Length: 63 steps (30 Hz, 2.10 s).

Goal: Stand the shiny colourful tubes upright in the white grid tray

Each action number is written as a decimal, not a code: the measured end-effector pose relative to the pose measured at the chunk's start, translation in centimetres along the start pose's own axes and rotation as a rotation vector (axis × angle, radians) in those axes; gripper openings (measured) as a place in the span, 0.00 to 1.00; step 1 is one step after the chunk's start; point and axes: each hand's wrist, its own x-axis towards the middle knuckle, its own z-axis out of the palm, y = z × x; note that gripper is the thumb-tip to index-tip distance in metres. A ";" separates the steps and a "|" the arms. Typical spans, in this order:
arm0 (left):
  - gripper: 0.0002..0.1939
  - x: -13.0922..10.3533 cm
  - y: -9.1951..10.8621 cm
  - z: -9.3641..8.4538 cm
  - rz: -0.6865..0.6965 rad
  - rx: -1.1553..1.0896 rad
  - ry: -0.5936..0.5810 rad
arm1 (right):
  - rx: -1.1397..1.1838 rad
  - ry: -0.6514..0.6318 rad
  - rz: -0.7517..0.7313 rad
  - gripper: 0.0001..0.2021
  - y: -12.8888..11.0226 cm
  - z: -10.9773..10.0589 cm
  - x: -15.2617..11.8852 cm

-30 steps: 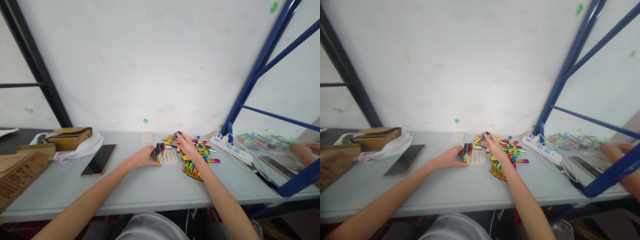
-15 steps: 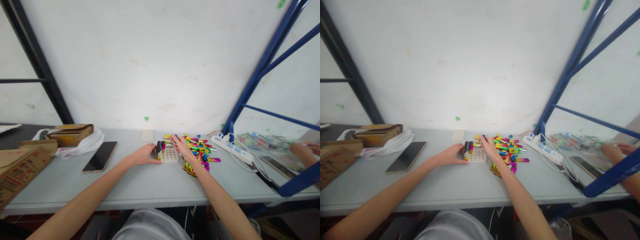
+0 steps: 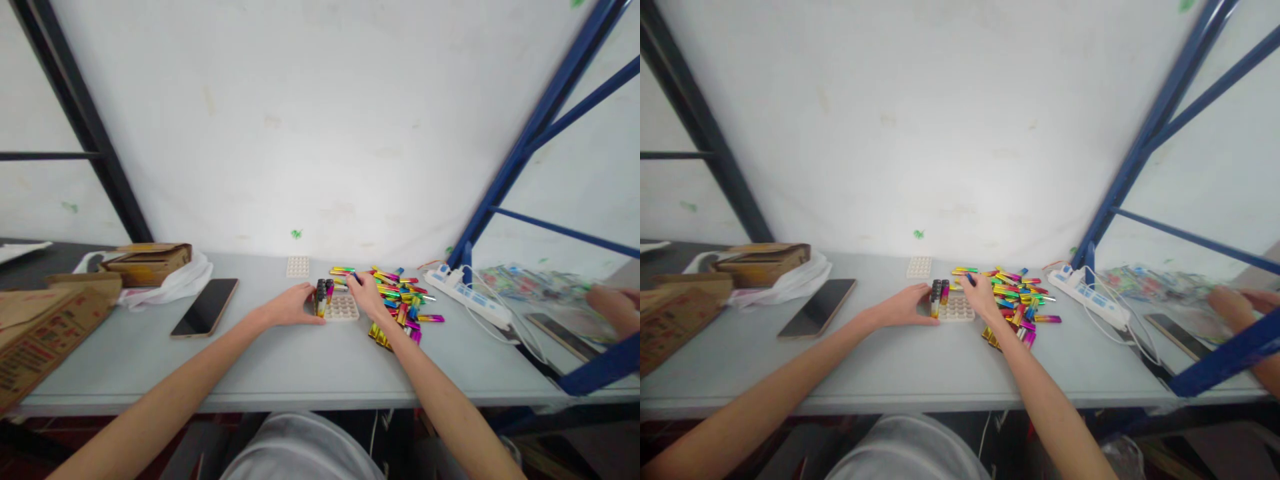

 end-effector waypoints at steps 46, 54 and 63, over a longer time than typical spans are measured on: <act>0.32 -0.1 0.1 -0.4 -0.009 0.009 -0.030 | -0.689 -0.216 0.071 0.16 3.0 -1.1 0.4; 0.33 -0.1 0.0 -0.4 -0.005 0.018 -0.027 | -0.920 -0.266 -0.008 0.12 3.2 -0.5 0.3; 0.33 0.0 0.3 -0.7 -0.011 -0.001 -0.050 | -1.044 -0.114 0.016 0.21 2.4 -3.8 0.4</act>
